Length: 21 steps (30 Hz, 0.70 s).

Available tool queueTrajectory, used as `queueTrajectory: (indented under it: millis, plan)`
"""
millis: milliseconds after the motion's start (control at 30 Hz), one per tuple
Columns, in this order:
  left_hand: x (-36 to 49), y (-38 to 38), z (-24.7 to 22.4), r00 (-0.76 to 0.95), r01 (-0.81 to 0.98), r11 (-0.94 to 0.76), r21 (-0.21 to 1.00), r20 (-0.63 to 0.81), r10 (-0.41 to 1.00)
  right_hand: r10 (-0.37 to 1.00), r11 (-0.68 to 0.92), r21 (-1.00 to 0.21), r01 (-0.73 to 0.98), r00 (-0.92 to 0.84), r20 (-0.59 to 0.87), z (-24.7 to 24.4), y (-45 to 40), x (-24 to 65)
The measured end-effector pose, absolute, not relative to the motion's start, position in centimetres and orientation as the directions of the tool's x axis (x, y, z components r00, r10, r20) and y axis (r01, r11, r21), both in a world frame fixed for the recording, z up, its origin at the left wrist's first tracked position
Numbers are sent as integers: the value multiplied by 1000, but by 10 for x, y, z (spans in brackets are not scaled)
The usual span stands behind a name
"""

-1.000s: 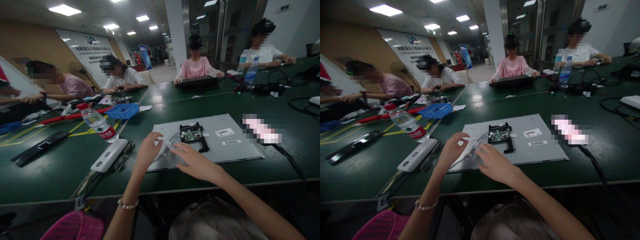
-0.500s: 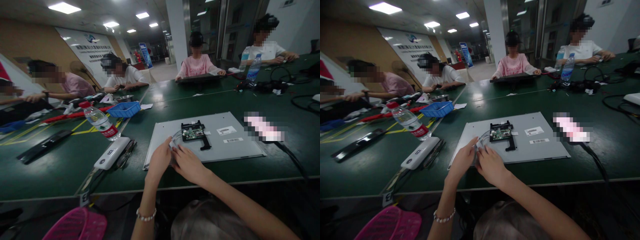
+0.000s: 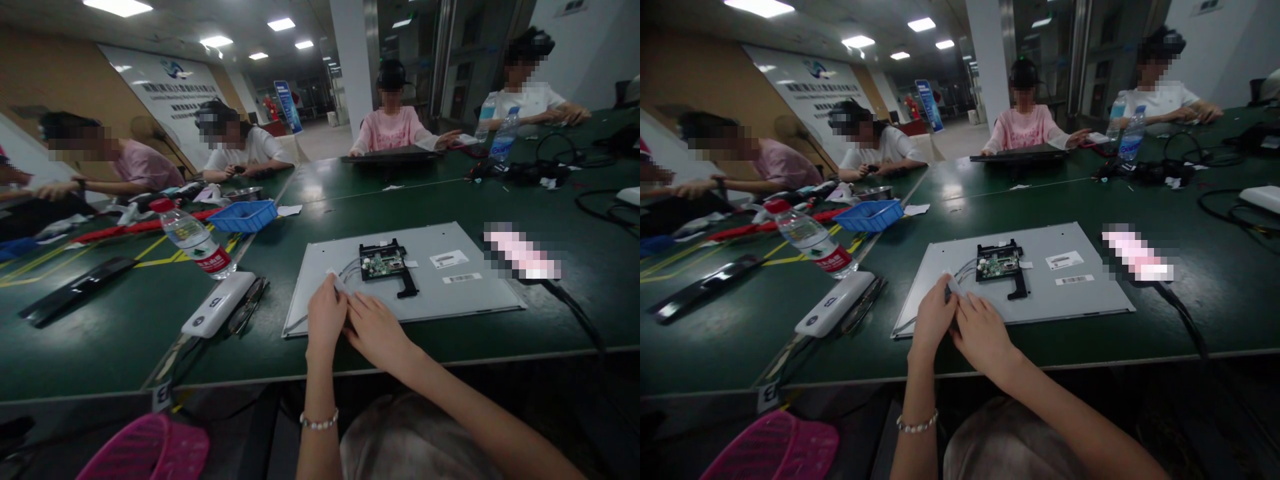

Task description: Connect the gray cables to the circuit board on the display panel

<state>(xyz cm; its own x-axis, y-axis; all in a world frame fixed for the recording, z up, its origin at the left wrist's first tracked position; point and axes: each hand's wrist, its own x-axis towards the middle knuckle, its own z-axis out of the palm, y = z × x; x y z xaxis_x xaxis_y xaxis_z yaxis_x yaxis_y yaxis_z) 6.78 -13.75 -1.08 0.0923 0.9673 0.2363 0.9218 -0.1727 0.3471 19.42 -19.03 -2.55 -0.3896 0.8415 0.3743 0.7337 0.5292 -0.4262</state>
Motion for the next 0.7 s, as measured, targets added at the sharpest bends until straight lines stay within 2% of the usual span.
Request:
queueTrajectory:
  millis: [200,467,700]
  plan:
    - [64,-135,-12,101,950,-164,264,237,966,836,541,-433,721,-407,367,-25,-191,197]
    - [65,-139,-16,59,948,-118,296,200,978,830,548,-440,711,-396,394,-24,-194,200]
    - [65,-144,-16,106,950,-173,258,253,962,829,548,-457,701,-383,407,-20,-200,207]
